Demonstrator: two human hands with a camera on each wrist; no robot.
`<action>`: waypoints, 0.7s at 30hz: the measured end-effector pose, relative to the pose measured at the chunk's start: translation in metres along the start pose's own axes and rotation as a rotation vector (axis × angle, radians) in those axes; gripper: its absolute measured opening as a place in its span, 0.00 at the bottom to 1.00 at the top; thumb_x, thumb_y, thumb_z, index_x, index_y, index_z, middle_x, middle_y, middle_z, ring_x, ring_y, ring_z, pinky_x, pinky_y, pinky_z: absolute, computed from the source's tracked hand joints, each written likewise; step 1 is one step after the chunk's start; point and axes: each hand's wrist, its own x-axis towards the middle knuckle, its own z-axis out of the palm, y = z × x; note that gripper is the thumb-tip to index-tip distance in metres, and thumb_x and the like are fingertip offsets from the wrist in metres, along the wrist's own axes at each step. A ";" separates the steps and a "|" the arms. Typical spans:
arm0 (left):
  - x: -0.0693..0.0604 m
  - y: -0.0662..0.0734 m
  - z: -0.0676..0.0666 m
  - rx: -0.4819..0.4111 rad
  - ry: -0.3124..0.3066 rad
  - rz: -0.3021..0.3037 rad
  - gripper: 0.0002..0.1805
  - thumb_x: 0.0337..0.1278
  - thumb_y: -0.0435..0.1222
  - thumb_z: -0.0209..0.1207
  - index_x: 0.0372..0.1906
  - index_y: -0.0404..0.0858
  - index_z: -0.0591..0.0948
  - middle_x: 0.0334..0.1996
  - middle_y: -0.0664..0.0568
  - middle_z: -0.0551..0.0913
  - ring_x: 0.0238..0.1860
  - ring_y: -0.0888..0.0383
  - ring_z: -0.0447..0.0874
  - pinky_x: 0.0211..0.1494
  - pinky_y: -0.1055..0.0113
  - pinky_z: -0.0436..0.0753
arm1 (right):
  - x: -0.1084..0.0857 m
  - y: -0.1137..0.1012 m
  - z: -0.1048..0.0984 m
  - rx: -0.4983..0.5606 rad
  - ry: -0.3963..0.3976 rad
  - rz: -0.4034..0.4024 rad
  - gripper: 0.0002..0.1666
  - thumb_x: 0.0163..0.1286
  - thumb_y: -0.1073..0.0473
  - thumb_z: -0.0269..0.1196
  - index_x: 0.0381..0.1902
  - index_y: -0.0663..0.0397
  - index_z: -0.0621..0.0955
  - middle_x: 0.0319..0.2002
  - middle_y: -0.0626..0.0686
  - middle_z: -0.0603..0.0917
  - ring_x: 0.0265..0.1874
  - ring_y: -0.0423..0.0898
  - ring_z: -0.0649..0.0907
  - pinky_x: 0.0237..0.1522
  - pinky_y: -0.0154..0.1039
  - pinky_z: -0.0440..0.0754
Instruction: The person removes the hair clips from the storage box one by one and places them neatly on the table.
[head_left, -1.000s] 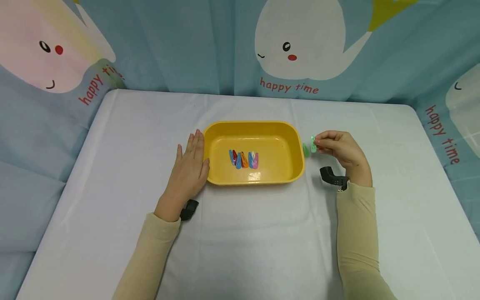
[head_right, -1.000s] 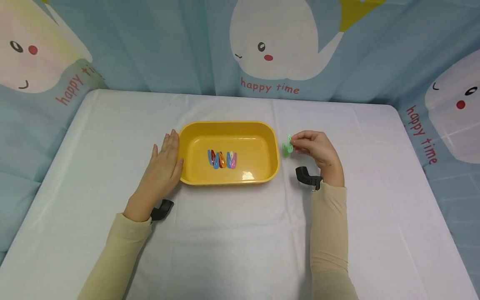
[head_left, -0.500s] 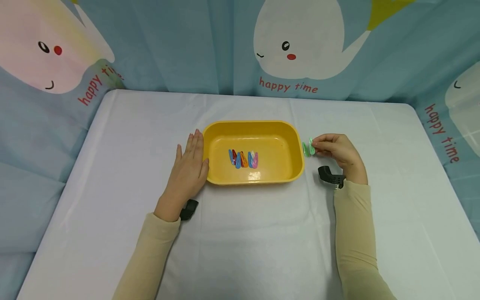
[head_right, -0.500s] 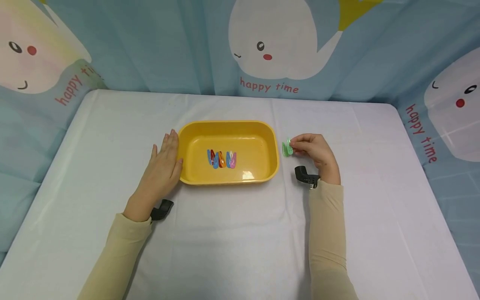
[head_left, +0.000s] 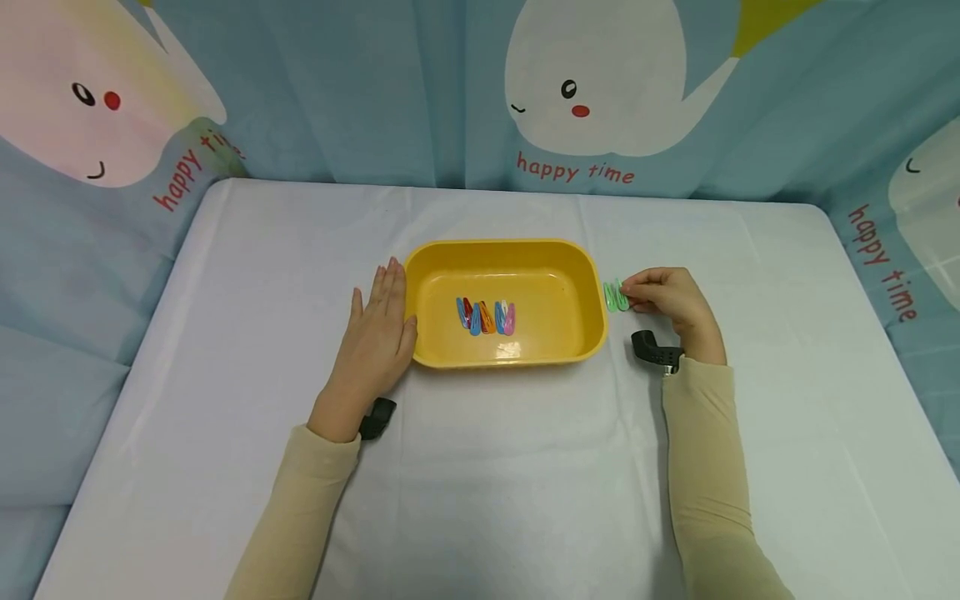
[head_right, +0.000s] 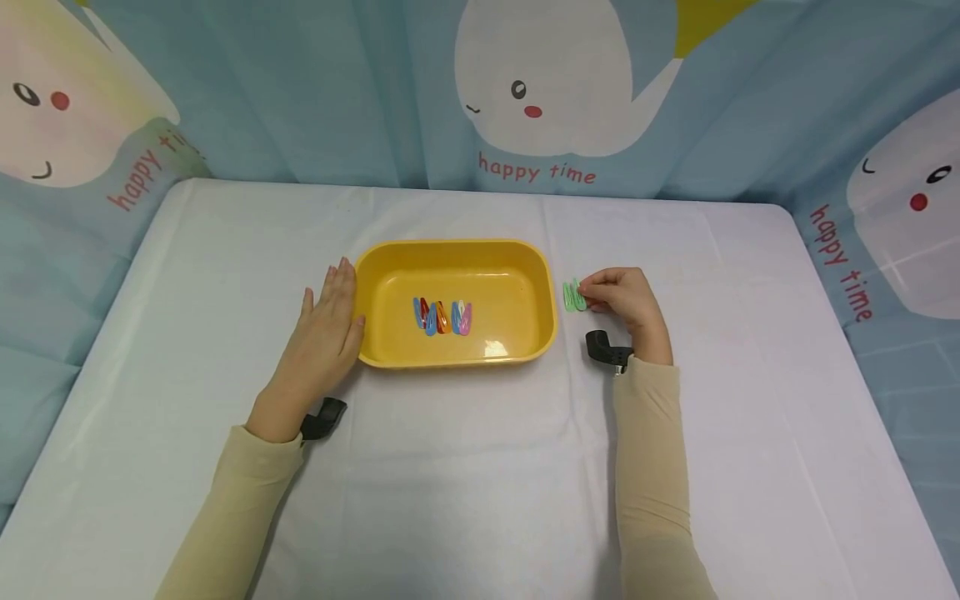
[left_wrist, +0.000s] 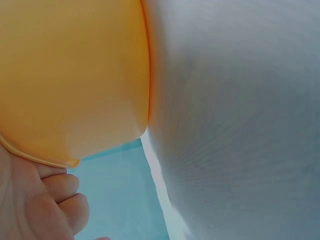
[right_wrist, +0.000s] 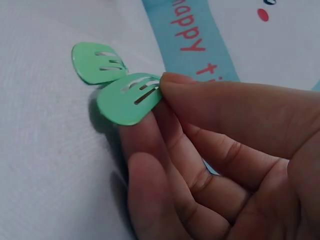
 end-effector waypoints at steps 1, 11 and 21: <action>0.000 0.000 0.000 0.001 0.001 0.001 0.33 0.71 0.40 0.38 0.73 0.28 0.45 0.74 0.42 0.42 0.74 0.46 0.40 0.70 0.42 0.41 | 0.000 0.000 0.000 -0.011 0.010 0.001 0.13 0.63 0.64 0.64 0.37 0.74 0.80 0.21 0.44 0.82 0.22 0.36 0.80 0.29 0.28 0.81; 0.001 0.001 -0.001 0.003 -0.003 -0.008 0.34 0.70 0.39 0.40 0.73 0.28 0.45 0.74 0.42 0.42 0.74 0.47 0.39 0.70 0.42 0.42 | 0.000 -0.002 0.005 -0.129 0.079 0.005 0.16 0.62 0.64 0.64 0.40 0.77 0.80 0.19 0.41 0.81 0.20 0.36 0.78 0.27 0.28 0.79; 0.000 0.000 0.000 -0.005 0.004 0.000 0.34 0.70 0.39 0.40 0.73 0.28 0.45 0.74 0.41 0.43 0.74 0.47 0.39 0.70 0.41 0.42 | -0.003 -0.004 0.004 -0.233 0.100 0.017 0.18 0.61 0.60 0.66 0.39 0.75 0.81 0.18 0.43 0.80 0.20 0.38 0.78 0.27 0.29 0.78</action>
